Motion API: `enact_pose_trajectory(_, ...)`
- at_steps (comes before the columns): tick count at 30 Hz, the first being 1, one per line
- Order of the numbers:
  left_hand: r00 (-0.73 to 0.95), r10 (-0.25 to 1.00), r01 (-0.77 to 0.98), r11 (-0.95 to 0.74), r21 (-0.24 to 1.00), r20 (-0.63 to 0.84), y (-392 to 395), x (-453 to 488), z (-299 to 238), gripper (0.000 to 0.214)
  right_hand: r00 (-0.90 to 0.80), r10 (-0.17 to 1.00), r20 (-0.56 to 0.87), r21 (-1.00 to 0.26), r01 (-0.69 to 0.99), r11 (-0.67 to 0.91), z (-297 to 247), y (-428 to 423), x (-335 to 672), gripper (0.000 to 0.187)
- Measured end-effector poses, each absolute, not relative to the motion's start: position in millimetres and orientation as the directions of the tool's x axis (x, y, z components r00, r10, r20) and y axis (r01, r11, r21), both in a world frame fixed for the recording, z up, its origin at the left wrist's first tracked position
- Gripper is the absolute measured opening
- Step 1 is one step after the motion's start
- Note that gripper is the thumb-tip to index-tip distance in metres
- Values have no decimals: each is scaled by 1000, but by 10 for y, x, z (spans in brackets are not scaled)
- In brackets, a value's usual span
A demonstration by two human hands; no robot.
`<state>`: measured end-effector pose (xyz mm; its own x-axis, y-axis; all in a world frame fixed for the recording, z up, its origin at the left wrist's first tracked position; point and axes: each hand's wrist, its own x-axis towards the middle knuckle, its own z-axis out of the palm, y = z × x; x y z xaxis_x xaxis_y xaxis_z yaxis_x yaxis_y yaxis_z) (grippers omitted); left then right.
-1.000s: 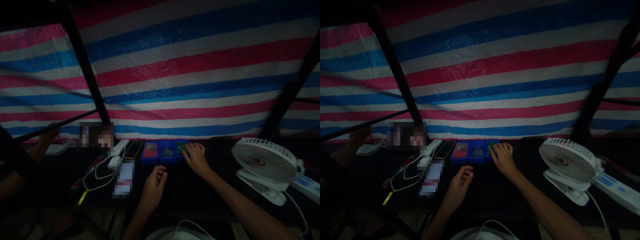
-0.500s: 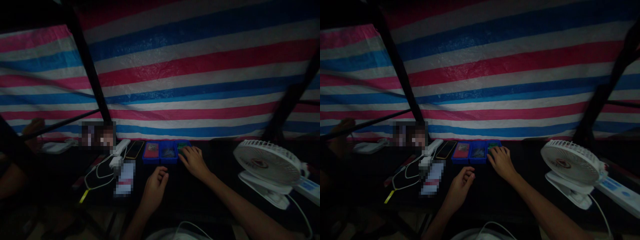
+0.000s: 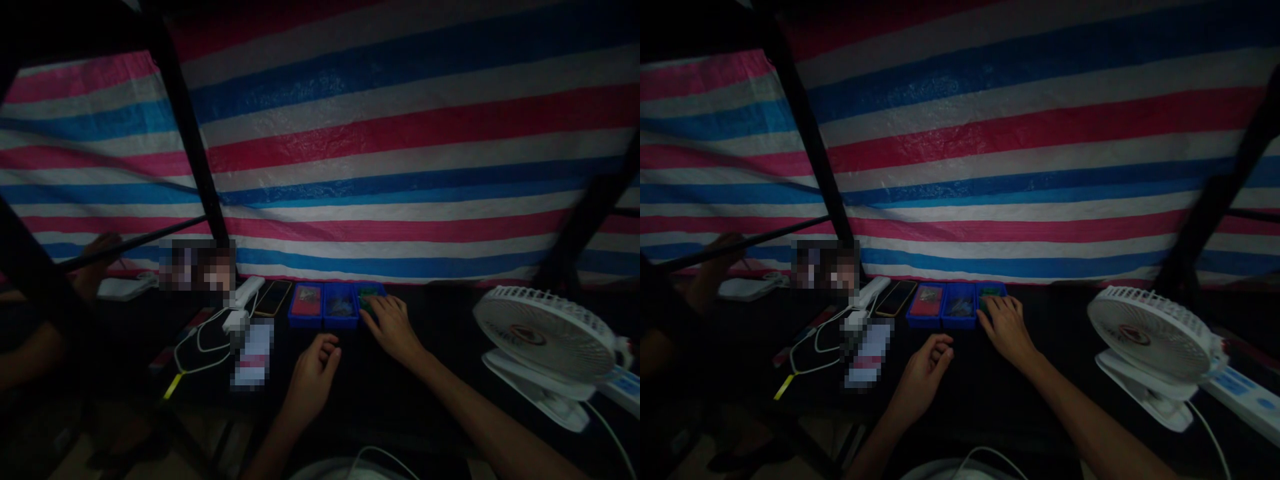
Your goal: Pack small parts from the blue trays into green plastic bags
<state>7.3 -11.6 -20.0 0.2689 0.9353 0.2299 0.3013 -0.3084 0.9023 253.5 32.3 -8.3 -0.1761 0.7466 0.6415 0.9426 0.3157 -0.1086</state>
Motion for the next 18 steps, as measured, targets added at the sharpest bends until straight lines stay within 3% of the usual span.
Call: enact_pose_trajectory(18,287,926,309,-330,892,243,-125,75,-184,26,-225,740,634,-108,921,373,-45,304,2541,26)
